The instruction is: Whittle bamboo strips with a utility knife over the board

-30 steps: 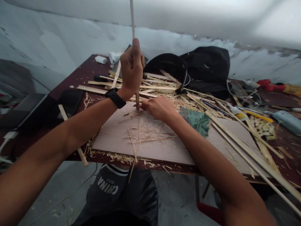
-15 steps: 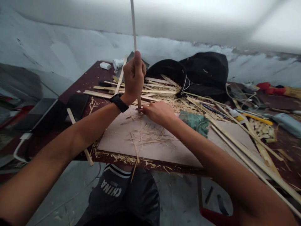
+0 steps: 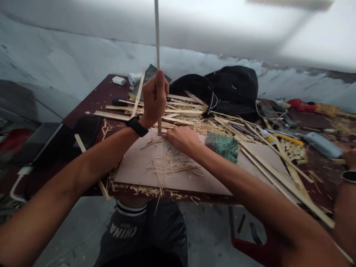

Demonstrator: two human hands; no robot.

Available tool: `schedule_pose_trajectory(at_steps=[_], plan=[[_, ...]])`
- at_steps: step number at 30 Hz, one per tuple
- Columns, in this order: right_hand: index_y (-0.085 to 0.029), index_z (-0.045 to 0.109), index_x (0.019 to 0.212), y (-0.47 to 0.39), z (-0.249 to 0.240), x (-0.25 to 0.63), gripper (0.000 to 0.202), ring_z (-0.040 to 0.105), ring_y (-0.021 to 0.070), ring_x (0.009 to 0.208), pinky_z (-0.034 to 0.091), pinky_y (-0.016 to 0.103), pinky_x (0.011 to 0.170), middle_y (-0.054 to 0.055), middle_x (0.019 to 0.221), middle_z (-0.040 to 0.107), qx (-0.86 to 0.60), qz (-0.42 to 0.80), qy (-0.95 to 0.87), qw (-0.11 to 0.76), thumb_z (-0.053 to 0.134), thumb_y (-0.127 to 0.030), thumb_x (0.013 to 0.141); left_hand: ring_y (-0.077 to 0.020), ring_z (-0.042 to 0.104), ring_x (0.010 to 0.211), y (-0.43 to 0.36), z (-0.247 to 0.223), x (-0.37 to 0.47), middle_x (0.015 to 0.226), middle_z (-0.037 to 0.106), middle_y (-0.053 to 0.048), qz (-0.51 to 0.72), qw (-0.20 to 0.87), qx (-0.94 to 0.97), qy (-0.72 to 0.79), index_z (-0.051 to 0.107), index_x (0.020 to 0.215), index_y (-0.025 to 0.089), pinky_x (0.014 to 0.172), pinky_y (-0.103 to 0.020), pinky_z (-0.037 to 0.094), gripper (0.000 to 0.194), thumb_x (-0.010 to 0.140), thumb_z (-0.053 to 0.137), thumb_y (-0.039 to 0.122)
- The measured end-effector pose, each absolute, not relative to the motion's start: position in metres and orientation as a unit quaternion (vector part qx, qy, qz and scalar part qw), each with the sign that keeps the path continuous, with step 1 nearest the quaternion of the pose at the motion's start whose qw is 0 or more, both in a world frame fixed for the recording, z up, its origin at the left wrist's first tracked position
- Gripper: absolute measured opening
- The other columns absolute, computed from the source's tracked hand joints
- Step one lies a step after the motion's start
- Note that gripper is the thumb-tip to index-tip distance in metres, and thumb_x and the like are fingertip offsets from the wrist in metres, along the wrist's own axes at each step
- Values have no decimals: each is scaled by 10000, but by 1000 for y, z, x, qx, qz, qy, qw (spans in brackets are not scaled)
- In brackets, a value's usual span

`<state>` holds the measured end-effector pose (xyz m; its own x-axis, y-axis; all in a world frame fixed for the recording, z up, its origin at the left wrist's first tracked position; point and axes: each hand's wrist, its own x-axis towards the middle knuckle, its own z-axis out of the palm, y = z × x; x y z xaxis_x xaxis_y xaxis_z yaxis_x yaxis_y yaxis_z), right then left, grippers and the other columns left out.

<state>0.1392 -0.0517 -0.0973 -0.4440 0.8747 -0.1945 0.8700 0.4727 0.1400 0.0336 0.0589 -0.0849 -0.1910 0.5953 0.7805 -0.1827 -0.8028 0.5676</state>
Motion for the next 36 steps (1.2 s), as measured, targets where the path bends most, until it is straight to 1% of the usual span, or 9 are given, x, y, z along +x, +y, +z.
schedule_pose_trajectory(at_steps=[3, 6, 11, 14, 16, 20, 27, 32, 36], plan=[[-141, 726, 1225, -44, -90, 144, 565, 707, 275, 764, 359, 368, 660, 182, 898, 789, 501, 24, 856, 128, 313, -519, 1154, -145, 311, 527, 56, -82, 25, 553, 377, 24, 748, 264, 576, 195, 422, 608, 248, 587, -385, 227, 692, 1006, 485, 810], [-171, 698, 1226, -36, -75, 154, 529, 658, 232, 712, 276, 357, 637, 159, 935, 797, 509, 25, 854, 103, 308, -521, 1159, -164, 340, 519, 61, -81, 19, 556, 380, 15, 753, 275, 558, 214, 426, 597, 250, 586, -392, 266, 670, 1054, 490, 736], [-195, 689, 1185, -24, -63, 171, 443, 602, 187, 723, 198, 365, 627, 108, 967, 781, 476, 25, 876, 72, 328, -452, 1172, -170, 385, 511, 77, -87, 24, 548, 379, 7, 741, 311, 555, 217, 451, 588, 258, 545, -390, 290, 693, 999, 475, 815], [-203, 693, 1180, -23, -75, 173, 471, 610, 183, 755, 181, 363, 628, 96, 979, 769, 461, 29, 885, 64, 313, -482, 1173, -155, 348, 482, 81, -89, 30, 519, 367, 5, 748, 303, 558, 192, 417, 566, 263, 504, -390, 271, 733, 1002, 377, 850], [-206, 692, 1183, -24, -87, 171, 493, 620, 186, 775, 171, 368, 633, 98, 983, 769, 443, 36, 894, 52, 289, -490, 1175, -146, 330, 467, 79, -88, 32, 515, 348, 9, 740, 315, 562, 192, 398, 570, 258, 478, -381, 269, 736, 1002, 371, 852], [-205, 673, 1199, -27, -106, 164, 501, 634, 199, 764, 168, 373, 626, 102, 962, 773, 436, 45, 897, 56, 250, -471, 1179, -135, 365, 467, 74, -86, 32, 540, 326, 15, 706, 372, 560, 221, 386, 590, 241, 445, -341, 311, 713, 974, 500, 831], [-255, 632, 1285, -30, -111, 154, 390, 637, 201, 676, 238, 354, 620, 101, 1034, 804, 467, 23, 880, 89, 313, -441, 1161, -117, 357, 469, 71, -83, 31, 558, 285, 27, 702, 412, 531, 234, 385, 588, 228, 402, -290, 320, 663, 995, 640, 684], [-218, 649, 1279, -31, -107, 150, 370, 644, 211, 678, 265, 367, 625, 122, 984, 793, 451, 24, 884, 123, 318, -316, 1146, -113, 340, 449, 69, -82, 30, 551, 280, 30, 701, 404, 546, 218, 387, 581, 230, 395, -298, 317, 694, 975, 572, 771], [-207, 658, 1290, -30, -110, 156, 503, 652, 214, 723, 209, 366, 612, 128, 1016, 772, 448, 55, 886, 102, 218, -421, 1174, -116, 318, 432, 80, -88, 30, 531, 273, 32, 703, 393, 555, 208, 386, 591, 241, 403, -324, 283, 722, 925, 521, 866]])
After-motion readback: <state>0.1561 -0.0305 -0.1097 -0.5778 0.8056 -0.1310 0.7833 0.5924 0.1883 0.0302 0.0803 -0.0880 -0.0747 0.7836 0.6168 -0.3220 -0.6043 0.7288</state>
